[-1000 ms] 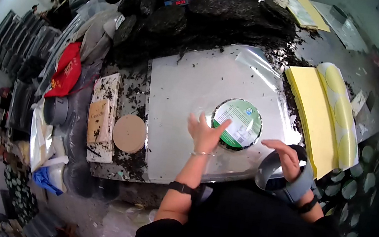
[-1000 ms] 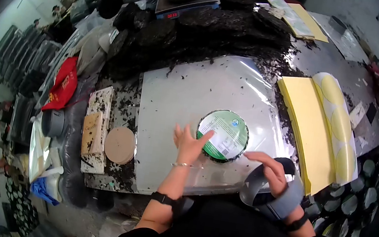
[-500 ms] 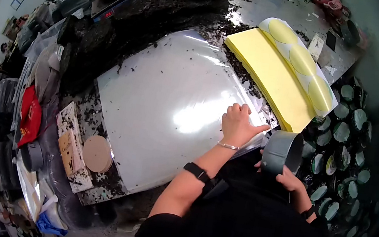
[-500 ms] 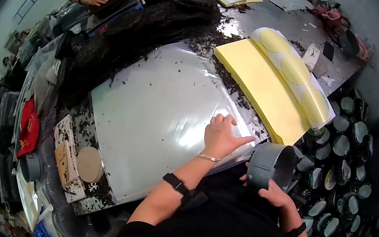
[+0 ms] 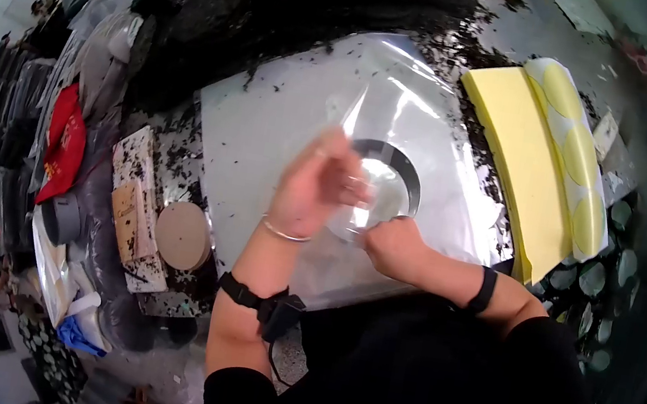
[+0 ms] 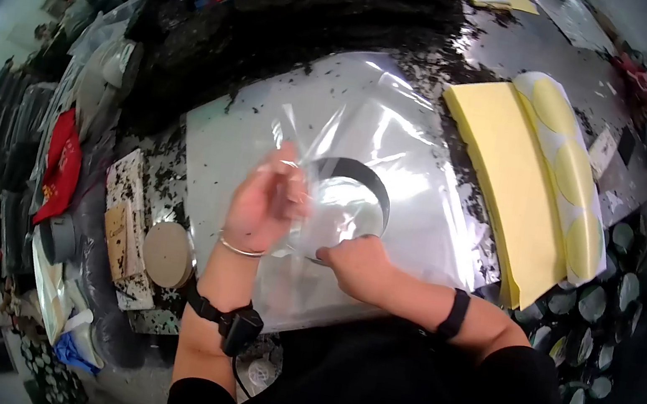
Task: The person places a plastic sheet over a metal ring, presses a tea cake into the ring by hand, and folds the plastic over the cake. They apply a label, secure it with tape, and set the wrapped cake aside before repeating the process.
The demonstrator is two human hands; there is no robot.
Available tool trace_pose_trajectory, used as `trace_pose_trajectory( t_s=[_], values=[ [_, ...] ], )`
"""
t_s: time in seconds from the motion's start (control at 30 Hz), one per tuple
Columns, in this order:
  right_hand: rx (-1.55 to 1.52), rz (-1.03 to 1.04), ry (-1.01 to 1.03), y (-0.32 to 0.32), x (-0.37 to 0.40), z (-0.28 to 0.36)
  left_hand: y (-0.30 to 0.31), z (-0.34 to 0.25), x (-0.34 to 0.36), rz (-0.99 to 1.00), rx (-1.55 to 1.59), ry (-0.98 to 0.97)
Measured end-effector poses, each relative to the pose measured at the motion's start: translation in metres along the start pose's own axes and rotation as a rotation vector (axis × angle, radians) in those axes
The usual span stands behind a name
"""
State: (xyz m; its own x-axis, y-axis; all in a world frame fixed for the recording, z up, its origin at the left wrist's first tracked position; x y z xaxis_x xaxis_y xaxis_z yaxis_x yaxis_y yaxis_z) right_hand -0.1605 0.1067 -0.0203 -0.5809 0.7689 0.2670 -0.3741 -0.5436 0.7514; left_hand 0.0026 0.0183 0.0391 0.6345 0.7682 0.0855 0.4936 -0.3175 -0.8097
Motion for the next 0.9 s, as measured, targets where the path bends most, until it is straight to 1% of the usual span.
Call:
trace_pose_trajectory(
  t_s=[0.03, 0.07, 0.1, 0.13, 0.17, 0.2, 0.23, 0.27, 0.3, 0.33, 0.37, 0.4, 0.43, 0.47, 0.5, 0.53, 0.57, 0.63, 0.67, 0.73, 0.8, 0.87, 0.9],
  values=[
    [-0.203, -0.139, 0.079, -0.042, -0.026, -0.020, -0.038, -0.006, -0.004, -0.080, -0.185, 0.228],
    [-0.315, -0.180, 0.082, -0.042, -0.026, -0.009, -0.043, 0.025, -0.014, 0.023, -0.137, 0.185],
    [-0.428, -0.222, 0.091, -0.042, -0.027, 0.002, -0.036, 0.058, -0.018, 0.051, -0.375, 0.193],
    [-0.539, -0.264, 0.103, -0.042, -0.028, 0.012, -0.052, 0.071, -0.022, 0.072, -0.281, 0.261],
    [-0.706, -0.003, 0.111, -0.068, 0.000, 0.007, -0.028, 0.123, -0.032, 0.121, -0.237, 0.223],
    [-0.843, 0.259, 0.074, -0.093, 0.029, 0.001, 0.004, 0.167, -0.037, 0.118, -0.385, 0.227],
    [-0.331, 0.510, 0.144, -0.103, 0.046, -0.007, 0.030, 0.190, -0.038, 0.109, -0.750, 0.235],
    [-0.200, 0.768, 0.101, -0.071, 0.051, 0.005, 0.036, 0.193, -0.032, 0.166, -0.968, 0.068],
    [-0.060, 0.638, 0.393, -0.038, 0.049, 0.006, 0.040, 0.195, -0.024, 0.222, -1.184, -0.097],
    [-0.128, 0.209, 0.596, -0.027, 0.049, -0.004, 0.045, 0.200, -0.018, 0.274, -1.395, -0.262],
    [-0.208, -0.040, 0.465, 0.029, 0.045, 0.024, 0.064, 0.216, -0.010, 0.225, -1.481, -0.508],
    [-0.480, -0.339, 0.377, 0.044, 0.037, 0.019, 0.038, 0.147, 0.024, 0.154, -1.431, -0.608],
    [-0.457, -0.651, 0.084, 0.027, 0.046, -0.003, 0.041, 0.119, 0.047, -0.083, -1.607, -0.598],
    [-0.218, -0.804, 0.054, 0.019, 0.038, -0.007, 0.043, 0.072, 0.075, -0.380, -1.755, -0.871],
    [0.048, -0.565, 0.087, -0.011, 0.032, -0.029, 0.062, 0.036, 0.104, -0.729, -1.833, -0.889],
    [0.318, -0.327, 0.118, -0.039, 0.032, -0.051, 0.087, 0.004, 0.138, -1.082, -1.899, -0.861],
    [0.251, -0.310, 0.166, -0.039, 0.037, -0.051, 0.114, -0.025, 0.170, -1.379, -2.075, -0.661],
    [0.130, -0.270, 0.266, -0.023, 0.048, -0.051, 0.140, -0.040, 0.200, -1.591, -2.303, -0.390],
    [-0.351, -0.279, -0.004, -0.016, 0.060, -0.062, 0.157, -0.037, 0.223, -1.503, -2.252, -0.230],
    [-0.168, -0.379, 0.171, 0.037, 0.029, -0.043, 0.186, -0.029, 0.265, -1.279, -2.140, 0.023],
    [-0.188, -0.418, 0.194, 0.087, -0.007, -0.037, 0.181, -0.032, 0.272, -1.197, -2.146, 0.165],
    [-0.115, -0.438, 0.311, 0.135, -0.056, -0.038, 0.173, -0.033, 0.272, -1.123, -2.206, -0.026],
    [-0.097, -0.450, 0.377, 0.160, -0.088, -0.038, 0.175, -0.034, 0.275, -1.032, -2.294, 0.005]
  ],
)
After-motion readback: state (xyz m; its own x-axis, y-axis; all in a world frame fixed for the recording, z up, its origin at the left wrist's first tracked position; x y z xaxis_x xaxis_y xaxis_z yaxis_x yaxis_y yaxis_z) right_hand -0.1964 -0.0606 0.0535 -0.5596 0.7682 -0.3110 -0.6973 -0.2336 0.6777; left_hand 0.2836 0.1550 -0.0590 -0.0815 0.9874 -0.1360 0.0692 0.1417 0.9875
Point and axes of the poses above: each hand's wrist, its own x-axis away from the middle knuckle, its own y-axis out of the back of the hand, z = x × y, the point moved 2 cm from there along -x, towards the middle knuckle, and after that the axes turned 2 degrees about -x, right-handed, at the moved point
